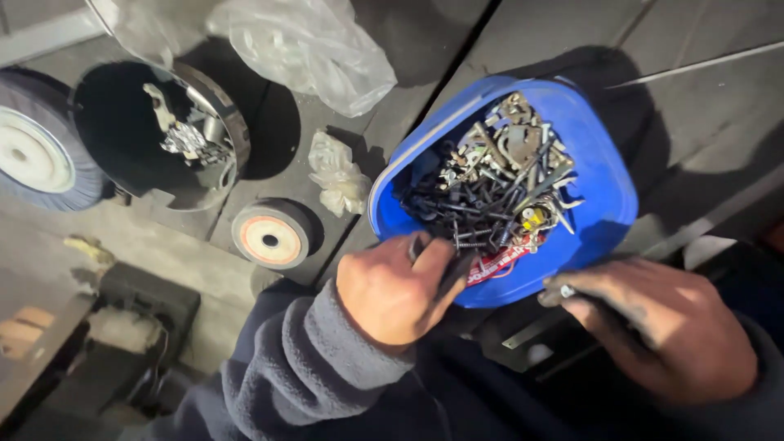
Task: Sorting through a blue bin filled with various bolts and screws on a workbench.
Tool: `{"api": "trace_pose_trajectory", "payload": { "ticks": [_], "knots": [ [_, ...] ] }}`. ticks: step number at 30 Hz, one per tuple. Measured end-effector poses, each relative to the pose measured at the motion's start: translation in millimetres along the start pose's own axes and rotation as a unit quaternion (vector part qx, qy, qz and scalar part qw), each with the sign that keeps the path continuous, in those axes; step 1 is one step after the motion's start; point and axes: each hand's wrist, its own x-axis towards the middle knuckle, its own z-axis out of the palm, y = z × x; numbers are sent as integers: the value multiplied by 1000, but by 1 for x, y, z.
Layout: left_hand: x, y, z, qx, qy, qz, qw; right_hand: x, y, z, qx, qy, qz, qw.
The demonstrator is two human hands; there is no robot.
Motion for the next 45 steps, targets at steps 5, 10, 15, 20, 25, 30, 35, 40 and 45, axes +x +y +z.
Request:
{"api": "trace_pose_trajectory", "payload": {
  "ticks": [5,10,15,20,25,30,35,40,45],
  "knots": [
    [22,3,-3,-1,-9,5,1000,-7,12,1,50,-28,4,998],
    [34,2,11,25,-16,8,1000,-5,15,0,67,-23,-22,997],
    [48,5,10,14,-37,2,999,-16,19,5,72,-33,18,997],
    [53,5,7,13,-33,18,999,-16,17,4,60,-24,5,998],
    [24,-2,3,-100,-66,122,985,-5,18,-3,16,-52,-51,997],
    [-12,8,18,-324,-62,37,943,-9,6,22,35,-20,-130,991],
    [-34,-3,14,-397,-116,-43,910,10,-6,31,23,-45,-115,992],
    [-51,-26,-5,-449,81,-120,882,54,26,-12,-62,-5,14,998],
    [-48,-32,-8,-444,119,-196,866,94,2,-8,-321,76,235,914]
  ]
}}
